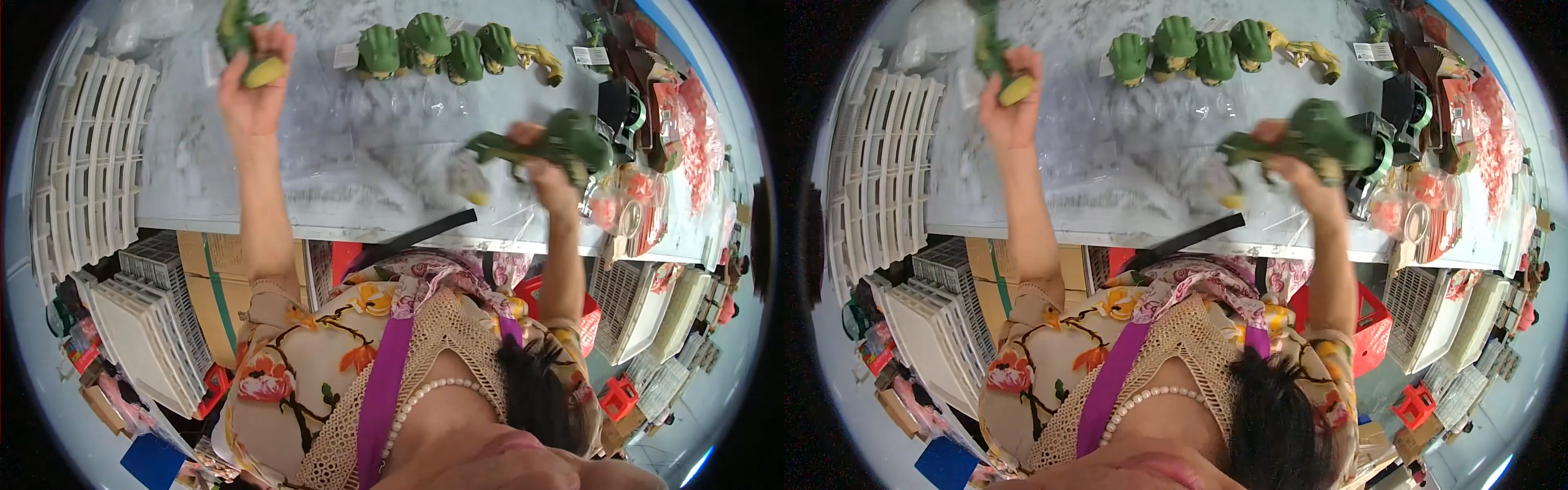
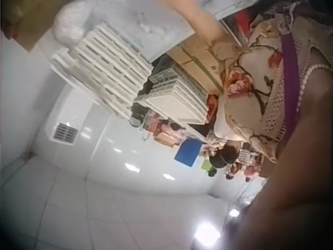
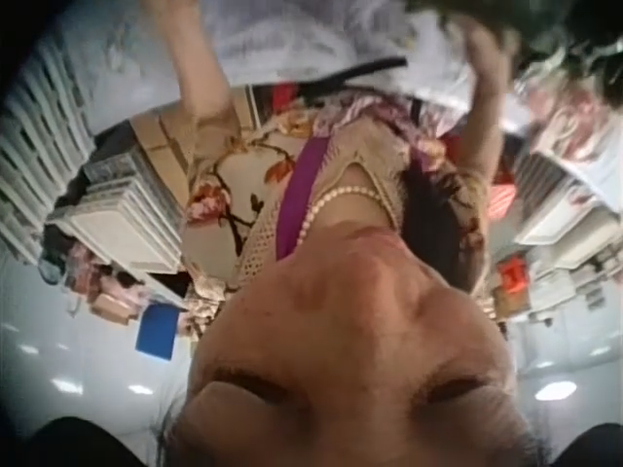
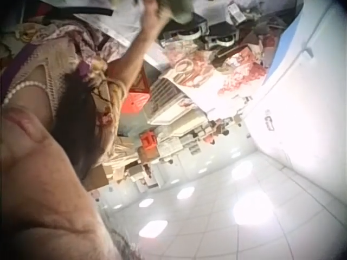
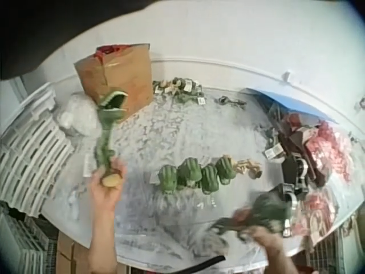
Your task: Packaging toy dinosaur figurines into plastic trays and placing them into cardboard boxes.
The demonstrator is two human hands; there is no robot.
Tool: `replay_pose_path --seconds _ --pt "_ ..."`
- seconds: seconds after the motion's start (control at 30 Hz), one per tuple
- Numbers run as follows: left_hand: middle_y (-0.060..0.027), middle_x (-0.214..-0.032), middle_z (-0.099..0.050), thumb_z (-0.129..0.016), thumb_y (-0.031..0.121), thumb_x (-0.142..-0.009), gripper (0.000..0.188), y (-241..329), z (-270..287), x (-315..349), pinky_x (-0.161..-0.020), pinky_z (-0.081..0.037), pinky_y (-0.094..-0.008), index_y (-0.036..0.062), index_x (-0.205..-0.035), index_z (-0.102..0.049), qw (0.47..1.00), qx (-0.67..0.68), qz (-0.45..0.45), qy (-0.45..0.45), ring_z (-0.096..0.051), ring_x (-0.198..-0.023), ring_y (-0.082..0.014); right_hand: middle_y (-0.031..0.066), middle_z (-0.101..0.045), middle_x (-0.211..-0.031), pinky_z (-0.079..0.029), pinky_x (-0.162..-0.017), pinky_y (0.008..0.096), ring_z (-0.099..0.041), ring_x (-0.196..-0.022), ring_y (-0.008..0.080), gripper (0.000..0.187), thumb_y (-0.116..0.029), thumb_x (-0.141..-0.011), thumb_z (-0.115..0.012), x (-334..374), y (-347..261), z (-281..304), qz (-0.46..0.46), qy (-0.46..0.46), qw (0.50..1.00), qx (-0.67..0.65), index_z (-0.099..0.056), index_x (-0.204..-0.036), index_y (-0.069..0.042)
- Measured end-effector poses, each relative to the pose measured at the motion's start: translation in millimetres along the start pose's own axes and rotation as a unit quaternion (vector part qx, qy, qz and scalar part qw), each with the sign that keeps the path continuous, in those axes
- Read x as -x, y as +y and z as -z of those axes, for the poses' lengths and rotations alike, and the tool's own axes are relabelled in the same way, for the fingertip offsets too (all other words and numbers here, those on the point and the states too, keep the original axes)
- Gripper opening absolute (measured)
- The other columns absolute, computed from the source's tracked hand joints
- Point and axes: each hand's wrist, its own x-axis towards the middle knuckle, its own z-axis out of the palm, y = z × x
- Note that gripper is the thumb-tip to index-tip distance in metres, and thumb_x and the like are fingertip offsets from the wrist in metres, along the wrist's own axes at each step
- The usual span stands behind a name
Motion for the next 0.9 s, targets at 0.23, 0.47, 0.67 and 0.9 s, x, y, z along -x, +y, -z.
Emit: replay_pose_path --seconds 0.23,0.47,0.67,0.9 --pt "-0.0148 -0.105 -0.061 -0.055 0.010 -0.087 0.031 -37 80 -68 -0.094 -0.039 -0.0483 -0.0041 -0.114 -0.053 0.996 -0.048 -0.004 0.072 -0.053 -0.105 -0.0315 0.0121 -0.061 -0.116 -0.048 -0.087 0.0311 -0.058 -0.103 0.0210 0.029 0.007 -0.073 -0.071 -75 63 -132 0.241 0.034 0.964 0.109 -0.062 -0.097 -0.004" --pt "-0.0093 -0.090 -0.065 -0.051 0.026 -0.092 0.026 -66 152 -100 -0.066 -0.051 -0.0390 0.0040 -0.099 -0.064 0.992 -0.104 0.020 0.070 -0.062 -0.077 -0.0228 0.0118 -0.062 -0.116 -0.048 -0.089 0.0318 -0.059 -0.107 0.0252 0.029 0.003 -0.074 -0.071 -104 71 -157 0.246 0.017 0.932 0.265 -0.064 -0.101 -0.006" --pt "-0.0080 -0.089 -0.065 -0.045 0.037 -0.093 0.037 -98 132 -91 -0.076 -0.050 -0.0371 0.0059 -0.102 -0.064 0.963 -0.016 0.154 -0.220 -0.062 -0.080 -0.0227 0.0167 -0.060 -0.123 -0.051 -0.087 0.0359 -0.061 -0.109 0.0319 0.027 0.002 -0.068 -0.072 -97 68 -146 0.237 0.019 0.927 0.290 -0.069 -0.093 -0.008" --pt "-0.0059 -0.089 -0.066 -0.052 0.031 -0.092 0.032 -105 144 -82 -0.075 -0.051 -0.0346 0.0040 -0.103 -0.064 0.985 -0.122 0.117 0.040 -0.064 -0.082 -0.0203 0.0168 -0.055 -0.130 -0.048 -0.095 0.0397 -0.055 -0.118 0.0357 0.026 0.005 -0.065 -0.069 -95 49 -146 0.306 -0.077 0.886 0.341 -0.067 -0.089 -0.007"
